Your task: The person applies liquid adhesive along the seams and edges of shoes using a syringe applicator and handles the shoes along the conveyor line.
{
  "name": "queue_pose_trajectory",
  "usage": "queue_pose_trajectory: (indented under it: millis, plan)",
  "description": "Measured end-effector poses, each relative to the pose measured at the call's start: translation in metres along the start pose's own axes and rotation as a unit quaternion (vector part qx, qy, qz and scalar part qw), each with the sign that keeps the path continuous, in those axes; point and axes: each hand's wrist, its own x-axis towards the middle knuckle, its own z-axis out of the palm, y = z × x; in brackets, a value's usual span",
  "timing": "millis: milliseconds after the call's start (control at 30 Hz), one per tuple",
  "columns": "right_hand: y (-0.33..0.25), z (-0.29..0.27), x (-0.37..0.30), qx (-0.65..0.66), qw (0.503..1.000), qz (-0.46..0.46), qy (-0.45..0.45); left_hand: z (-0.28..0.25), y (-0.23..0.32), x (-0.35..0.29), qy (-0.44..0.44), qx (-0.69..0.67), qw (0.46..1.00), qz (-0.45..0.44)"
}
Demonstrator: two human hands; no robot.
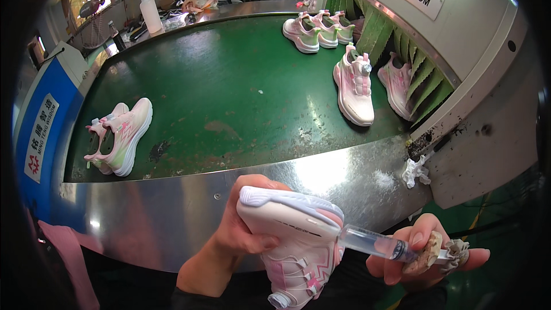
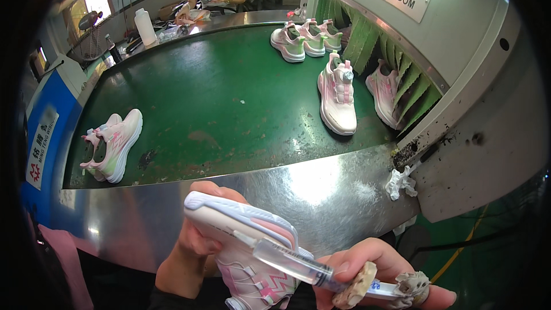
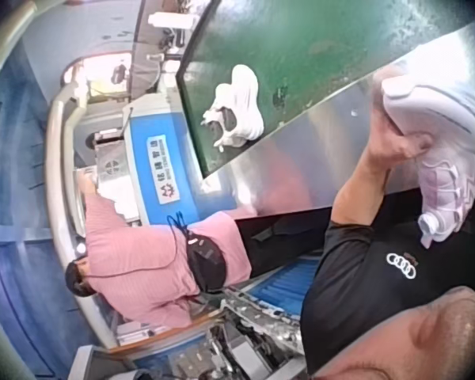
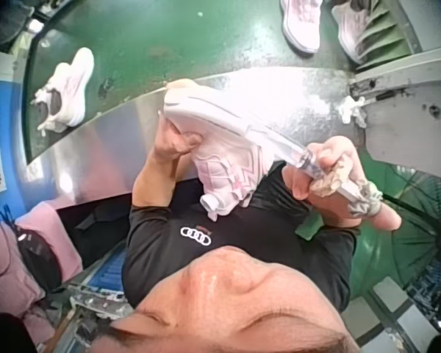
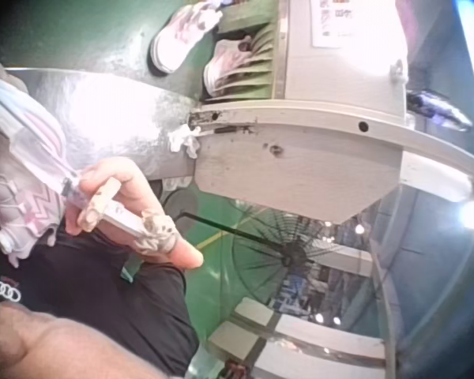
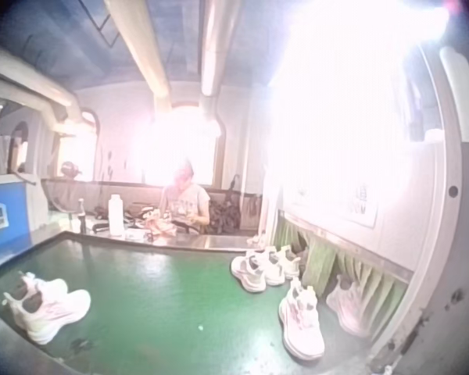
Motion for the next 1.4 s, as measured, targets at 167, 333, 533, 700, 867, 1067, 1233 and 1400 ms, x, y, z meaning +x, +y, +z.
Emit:
queue_pose_trajectory:
  millis: [167, 333, 533, 700, 867, 1067, 1233, 1400]
  plan:
    - [0.002, 0.01, 0.006, 0.002, 1.0, 0.01, -0.008, 0.004, 0.007, -0.002, -0.031, 0.007, 0.999, 0.01]
    - [0.002, 0.011, 0.009, -0.018, 0.999, 0.04, -0.016, 0.008, 0.007, -0.001, -0.038, -0.005, 0.999, 0.015]
    - [0.005, 0.012, 0.01, -0.025, 0.998, 0.059, 0.0, 0.013, 0.013, -0.005, -0.023, 0.011, 1.0, 0.011]
    - [0.007, 0.012, 0.013, -0.027, 0.999, 0.045, -0.001, 0.012, 0.013, -0.005, -0.021, 0.019, 1.0, 0.006]
    - [0.008, 0.014, 0.009, -0.034, 0.999, 0.025, 0.015, 0.01, 0.016, -0.008, 0.006, 0.075, 0.997, -0.001]
    - [0.012, 0.009, 0.011, 0.0, 0.999, 0.046, 0.022, 0.006, 0.012, -0.008, 0.053, 0.065, 0.996, 0.006]
    - [0.01, 0.001, -0.003, -0.029, 0.999, 0.027, 0.036, 0.019, 0.013, 0.004, 0.1, 0.027, 0.994, -0.02]
    - [0.021, -0.016, -0.014, 0.01, 0.999, 0.022, 0.046, -0.002, 0.006, -0.002, 0.145, 0.007, 0.988, -0.051]
